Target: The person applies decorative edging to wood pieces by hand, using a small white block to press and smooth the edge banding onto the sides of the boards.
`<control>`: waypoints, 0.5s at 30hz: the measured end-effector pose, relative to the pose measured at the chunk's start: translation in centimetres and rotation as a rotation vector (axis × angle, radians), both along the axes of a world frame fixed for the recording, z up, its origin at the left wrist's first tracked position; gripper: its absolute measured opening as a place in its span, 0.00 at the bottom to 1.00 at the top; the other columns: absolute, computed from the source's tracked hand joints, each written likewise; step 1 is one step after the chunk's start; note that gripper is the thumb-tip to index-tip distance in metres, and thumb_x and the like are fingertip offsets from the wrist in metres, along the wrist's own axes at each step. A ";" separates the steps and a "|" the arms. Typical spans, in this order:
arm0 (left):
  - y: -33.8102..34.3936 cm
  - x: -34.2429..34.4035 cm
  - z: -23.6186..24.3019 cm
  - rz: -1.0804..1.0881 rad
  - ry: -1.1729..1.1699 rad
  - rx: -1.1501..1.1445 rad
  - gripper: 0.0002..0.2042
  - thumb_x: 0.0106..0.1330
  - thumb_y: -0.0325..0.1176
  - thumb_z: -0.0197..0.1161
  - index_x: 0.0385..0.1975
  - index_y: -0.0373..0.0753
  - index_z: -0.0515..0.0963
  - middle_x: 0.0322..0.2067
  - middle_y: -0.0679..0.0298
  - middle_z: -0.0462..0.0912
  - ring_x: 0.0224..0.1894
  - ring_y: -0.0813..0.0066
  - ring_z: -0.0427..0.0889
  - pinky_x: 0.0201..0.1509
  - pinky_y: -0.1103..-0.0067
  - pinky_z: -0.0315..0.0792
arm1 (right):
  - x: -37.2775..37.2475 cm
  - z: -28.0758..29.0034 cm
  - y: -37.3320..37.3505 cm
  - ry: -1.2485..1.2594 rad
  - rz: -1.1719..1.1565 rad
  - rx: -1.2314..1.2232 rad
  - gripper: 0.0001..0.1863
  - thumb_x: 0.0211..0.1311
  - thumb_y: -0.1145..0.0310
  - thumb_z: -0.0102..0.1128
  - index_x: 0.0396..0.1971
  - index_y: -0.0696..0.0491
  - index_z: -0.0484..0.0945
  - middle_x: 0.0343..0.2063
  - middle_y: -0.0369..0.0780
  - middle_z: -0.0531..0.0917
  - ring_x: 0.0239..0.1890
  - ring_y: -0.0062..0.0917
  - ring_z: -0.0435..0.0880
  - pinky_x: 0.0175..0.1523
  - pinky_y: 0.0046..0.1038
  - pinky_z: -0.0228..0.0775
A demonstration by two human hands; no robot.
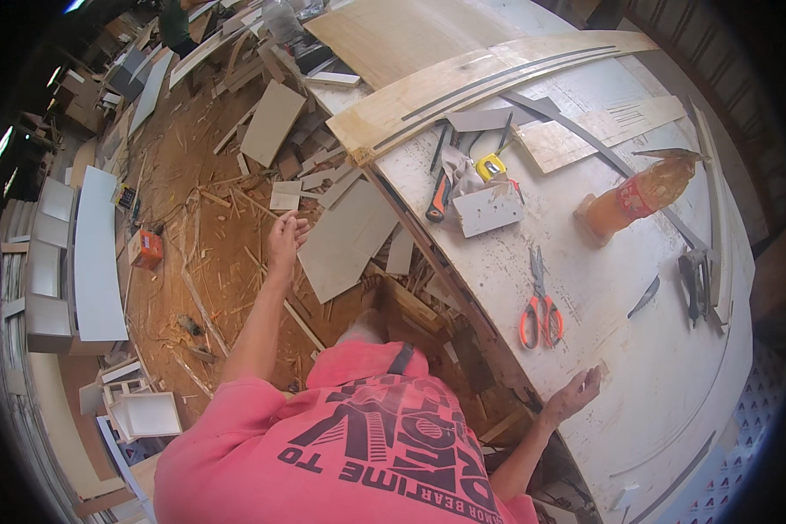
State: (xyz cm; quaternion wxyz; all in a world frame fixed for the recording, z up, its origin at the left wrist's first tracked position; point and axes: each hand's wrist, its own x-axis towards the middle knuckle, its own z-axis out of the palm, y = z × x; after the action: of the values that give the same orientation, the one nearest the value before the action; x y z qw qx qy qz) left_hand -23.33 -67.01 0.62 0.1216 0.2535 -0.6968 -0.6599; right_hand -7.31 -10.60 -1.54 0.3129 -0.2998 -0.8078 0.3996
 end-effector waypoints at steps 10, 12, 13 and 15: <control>-4.6 -31.7 4.4 -0.262 0.144 0.076 0.21 0.69 0.43 0.55 0.55 0.36 0.68 0.42 0.62 0.77 0.44 0.77 0.75 0.45 0.80 0.72 | -16.7 4.6 -19.2 -0.043 0.396 -0.052 0.15 0.68 0.73 0.50 0.53 0.59 0.71 0.44 0.40 0.75 0.47 0.24 0.74 0.54 0.26 0.67; -4.6 -37.8 3.0 -0.279 0.141 0.062 0.21 0.68 0.44 0.56 0.54 0.36 0.69 0.39 0.65 0.76 0.40 0.79 0.73 0.43 0.81 0.70 | -19.0 2.6 -21.4 -0.100 0.401 -0.118 0.15 0.66 0.72 0.51 0.52 0.59 0.71 0.44 0.41 0.75 0.46 0.25 0.75 0.55 0.27 0.67; -5.9 -40.7 2.0 -0.274 0.138 0.042 0.21 0.68 0.44 0.57 0.53 0.35 0.69 0.37 0.66 0.75 0.38 0.81 0.72 0.41 0.82 0.70 | -20.0 2.2 -22.5 -0.127 0.393 -0.116 0.15 0.65 0.73 0.51 0.51 0.59 0.71 0.43 0.41 0.74 0.45 0.26 0.74 0.53 0.28 0.67; -11.4 -46.1 -2.1 -0.138 0.134 -0.099 0.16 0.66 0.41 0.58 0.44 0.35 0.75 0.29 0.70 0.72 0.31 0.85 0.69 0.34 0.84 0.65 | -22.3 1.2 -24.8 -0.183 0.415 -0.121 0.15 0.64 0.73 0.50 0.50 0.60 0.70 0.41 0.43 0.72 0.43 0.29 0.73 0.50 0.30 0.66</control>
State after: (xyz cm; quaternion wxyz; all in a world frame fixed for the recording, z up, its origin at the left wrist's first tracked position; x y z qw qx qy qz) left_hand -69.39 -78.40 -1.50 0.1345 0.1536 -0.7346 -0.6470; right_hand -29.57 -35.41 -0.29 0.1309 -0.1806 -0.8516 0.4744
